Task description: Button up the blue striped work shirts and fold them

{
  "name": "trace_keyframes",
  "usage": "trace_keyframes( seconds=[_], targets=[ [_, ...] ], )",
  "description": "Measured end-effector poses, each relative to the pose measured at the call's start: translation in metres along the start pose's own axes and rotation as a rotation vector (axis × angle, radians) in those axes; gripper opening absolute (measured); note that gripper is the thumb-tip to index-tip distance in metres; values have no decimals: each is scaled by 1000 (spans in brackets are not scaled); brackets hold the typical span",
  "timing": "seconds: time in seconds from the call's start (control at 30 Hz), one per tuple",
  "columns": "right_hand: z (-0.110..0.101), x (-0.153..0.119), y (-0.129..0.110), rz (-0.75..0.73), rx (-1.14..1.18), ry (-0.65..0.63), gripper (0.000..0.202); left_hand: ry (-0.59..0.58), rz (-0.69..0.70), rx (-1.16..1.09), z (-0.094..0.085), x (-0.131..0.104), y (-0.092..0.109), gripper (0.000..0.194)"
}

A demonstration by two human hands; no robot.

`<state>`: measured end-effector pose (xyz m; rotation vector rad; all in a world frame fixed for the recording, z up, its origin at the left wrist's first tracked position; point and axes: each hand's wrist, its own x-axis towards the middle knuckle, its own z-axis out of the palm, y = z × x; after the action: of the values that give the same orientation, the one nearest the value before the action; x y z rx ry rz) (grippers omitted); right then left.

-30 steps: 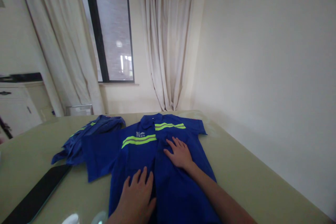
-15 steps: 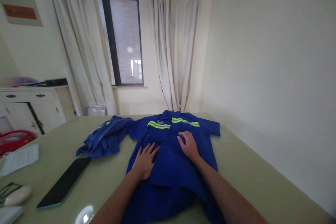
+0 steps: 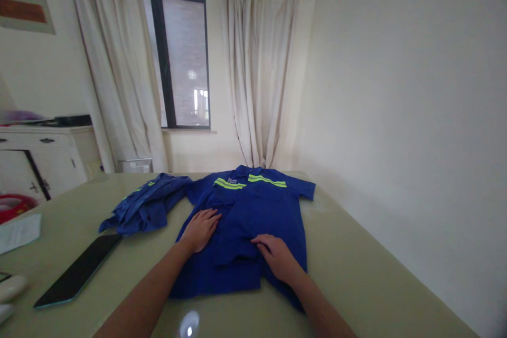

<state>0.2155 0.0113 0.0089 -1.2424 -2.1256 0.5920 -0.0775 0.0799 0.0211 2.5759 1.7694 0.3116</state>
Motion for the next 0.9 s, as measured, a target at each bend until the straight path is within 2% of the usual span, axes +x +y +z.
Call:
trace_keyframes(
  seconds=[0.07,0.17,0.23,0.3,0.33,0.37,0.43,0.47,0.53,0.6,0.63,0.7,0.73,0.8,0.9],
  targets=[
    [-3,6,8,42,-17,52,36,5,-18,18,-2,-2,7,48],
    [-7,10,10,115,-99,112,39,19,-35,25,-1,-11,30,56],
    [-9,6,3,140,-150,160,38,20,-23,14,3,-23,50,55],
    [-11,0,-10,87,-153,192,32,30,17,-50,9,-38,72,48],
    [-10,-3,-17,27,-143,179,31,47,46,-114,12,-45,81,44],
    [-8,-6,-24,-42,-136,142,40,69,76,-192,14,-52,90,41],
    [-3,-9,-36,-147,-152,30,70,107,137,-362,16,-63,100,40],
    [0,-10,-40,-160,-175,-16,76,108,167,-435,15,-67,103,41],
    [5,-8,-41,-119,-205,-27,60,73,216,-524,11,-72,104,43],
    [3,-3,-34,-46,-142,87,34,10,243,-565,7,-77,104,46],
    [0,-1,-29,-9,-70,178,26,-30,249,-567,5,-79,104,56],
    [-12,3,-18,87,126,400,25,-113,283,-537,5,-82,106,89],
    [-20,5,-11,152,231,519,31,-146,312,-507,6,-83,108,98],
    [-39,5,3,284,428,741,42,-176,362,-431,8,-83,115,90],
    [-68,0,26,378,631,1022,50,-150,348,-320,11,-79,125,44]
  ],
)
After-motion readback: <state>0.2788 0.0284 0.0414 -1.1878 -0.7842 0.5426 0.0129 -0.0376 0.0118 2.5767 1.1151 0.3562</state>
